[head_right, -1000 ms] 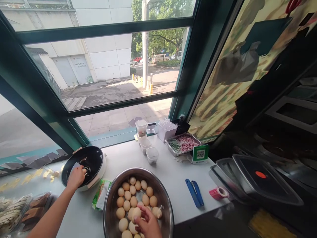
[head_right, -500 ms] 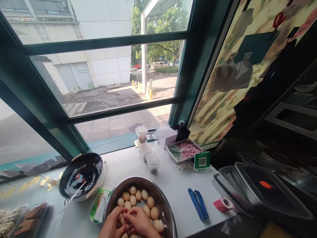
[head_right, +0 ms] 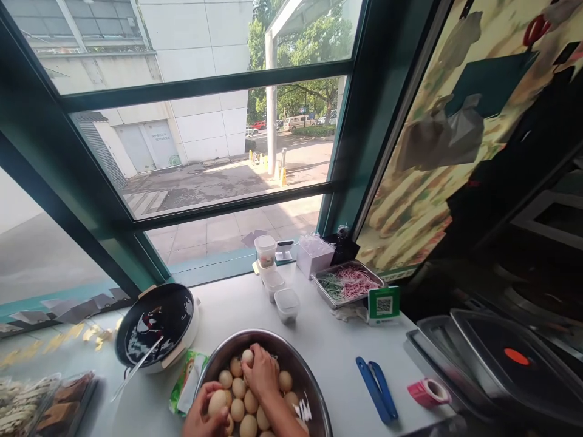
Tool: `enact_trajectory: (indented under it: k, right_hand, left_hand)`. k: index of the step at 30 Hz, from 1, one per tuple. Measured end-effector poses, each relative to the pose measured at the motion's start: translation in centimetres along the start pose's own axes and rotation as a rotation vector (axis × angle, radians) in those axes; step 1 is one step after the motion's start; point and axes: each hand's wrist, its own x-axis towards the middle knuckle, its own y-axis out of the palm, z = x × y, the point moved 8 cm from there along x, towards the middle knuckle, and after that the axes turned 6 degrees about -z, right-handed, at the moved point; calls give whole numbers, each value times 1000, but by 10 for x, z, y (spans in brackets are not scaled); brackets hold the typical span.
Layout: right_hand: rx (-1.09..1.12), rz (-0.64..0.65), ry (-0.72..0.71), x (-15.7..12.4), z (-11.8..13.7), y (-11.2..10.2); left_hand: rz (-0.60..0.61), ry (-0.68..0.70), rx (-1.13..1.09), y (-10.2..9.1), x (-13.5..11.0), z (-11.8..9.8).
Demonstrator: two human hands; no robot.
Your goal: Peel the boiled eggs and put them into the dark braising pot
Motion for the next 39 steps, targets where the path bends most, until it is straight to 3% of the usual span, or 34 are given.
enact_trajectory:
  k: [4, 7, 9, 11, 16, 20, 23, 28, 32, 36, 39]
  right_hand:
    - [360, 165, 67, -39, -6, -2]
    - [712, 236, 165, -75, -6, -6]
    - [927, 241, 248, -93, -7, -6]
    - [1051, 227, 318, -104, -10, -5]
    - [1121, 207, 347, -111, -4, -14]
    - [1080, 203, 313, -115, 10, -26]
    - [1059, 152, 315, -116, 11, -29]
    - [1065, 153, 304, -114, 12, -30]
    - [1066, 209, 303, -116, 22, -32]
    - [1064, 178, 269, -117, 26, -30]
    - [1060, 176, 279, -117, 22, -25]
  left_hand:
    - [-54, 118, 41, -8, -5, -23]
    - [-177, 222, 54, -13, -13, -41]
    - [-200, 270, 88, -7, -18, -48]
    - [-139, 308, 165, 5, -22, -53]
    - [-102, 317, 246, 12, -22, -64]
    - [49, 350, 325, 24, -23, -74]
    - [-87, 359, 318, 16, -24, -81]
    - [-25, 396, 351, 21, -29, -95]
    - [-153, 382, 359, 8, -30, -101]
    - [-100, 481, 326, 16, -38, -100]
    - [-213, 430, 274, 4, -38, -92]
